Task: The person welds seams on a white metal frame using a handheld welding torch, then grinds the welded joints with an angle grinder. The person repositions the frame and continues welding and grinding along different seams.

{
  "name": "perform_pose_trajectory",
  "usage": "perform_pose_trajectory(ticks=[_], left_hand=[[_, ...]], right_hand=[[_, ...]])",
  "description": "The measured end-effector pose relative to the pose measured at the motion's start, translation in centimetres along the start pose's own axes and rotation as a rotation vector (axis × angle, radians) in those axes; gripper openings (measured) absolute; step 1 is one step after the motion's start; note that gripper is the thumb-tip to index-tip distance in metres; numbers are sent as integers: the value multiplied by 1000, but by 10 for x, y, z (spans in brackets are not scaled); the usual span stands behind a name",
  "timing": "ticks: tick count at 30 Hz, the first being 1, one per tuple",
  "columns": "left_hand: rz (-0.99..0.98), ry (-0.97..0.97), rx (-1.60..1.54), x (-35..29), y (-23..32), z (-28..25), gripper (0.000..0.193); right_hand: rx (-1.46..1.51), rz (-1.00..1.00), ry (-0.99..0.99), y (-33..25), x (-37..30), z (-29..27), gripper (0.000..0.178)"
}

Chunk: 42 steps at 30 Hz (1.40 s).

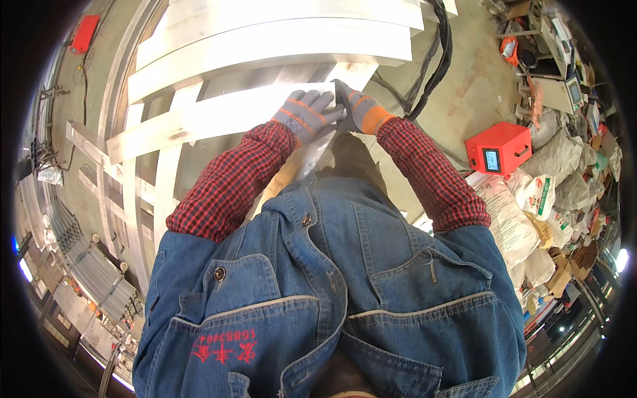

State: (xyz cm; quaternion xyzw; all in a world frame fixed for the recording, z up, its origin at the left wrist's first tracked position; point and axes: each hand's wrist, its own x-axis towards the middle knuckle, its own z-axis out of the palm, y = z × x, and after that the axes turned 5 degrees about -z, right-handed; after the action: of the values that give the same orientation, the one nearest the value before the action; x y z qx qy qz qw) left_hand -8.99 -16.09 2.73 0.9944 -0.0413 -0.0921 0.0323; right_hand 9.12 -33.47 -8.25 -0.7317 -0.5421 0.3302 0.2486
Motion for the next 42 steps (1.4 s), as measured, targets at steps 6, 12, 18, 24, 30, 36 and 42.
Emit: perform_pose_trajectory(ticks=[6,12,18,24,30,36,42], left_hand=[[-41,-138,-22,5,3,-7,50],[-51,-115,-52,6,4,-6,48],[-26,64,-64,4,3,7,45],[-32,135,-108,4,1,17,43],[-56,1,-162,3,1,13,38],[-89,-104,-162,3,3,8,40],[-87,-108,-225,2,1,5,40]], right_hand=[[-16,5,-21,-12,1,-5,99],[-268,46,-160,-19,10,-6,108],[-375,56,-206,-42,-1,-29,88],[-103,48,261,-27,-12,-181,49],[-491,274,660,79,127,-376,42],[-660,478,468,149,265,-418,60],[-839,423,344,218,321,-422,50]])
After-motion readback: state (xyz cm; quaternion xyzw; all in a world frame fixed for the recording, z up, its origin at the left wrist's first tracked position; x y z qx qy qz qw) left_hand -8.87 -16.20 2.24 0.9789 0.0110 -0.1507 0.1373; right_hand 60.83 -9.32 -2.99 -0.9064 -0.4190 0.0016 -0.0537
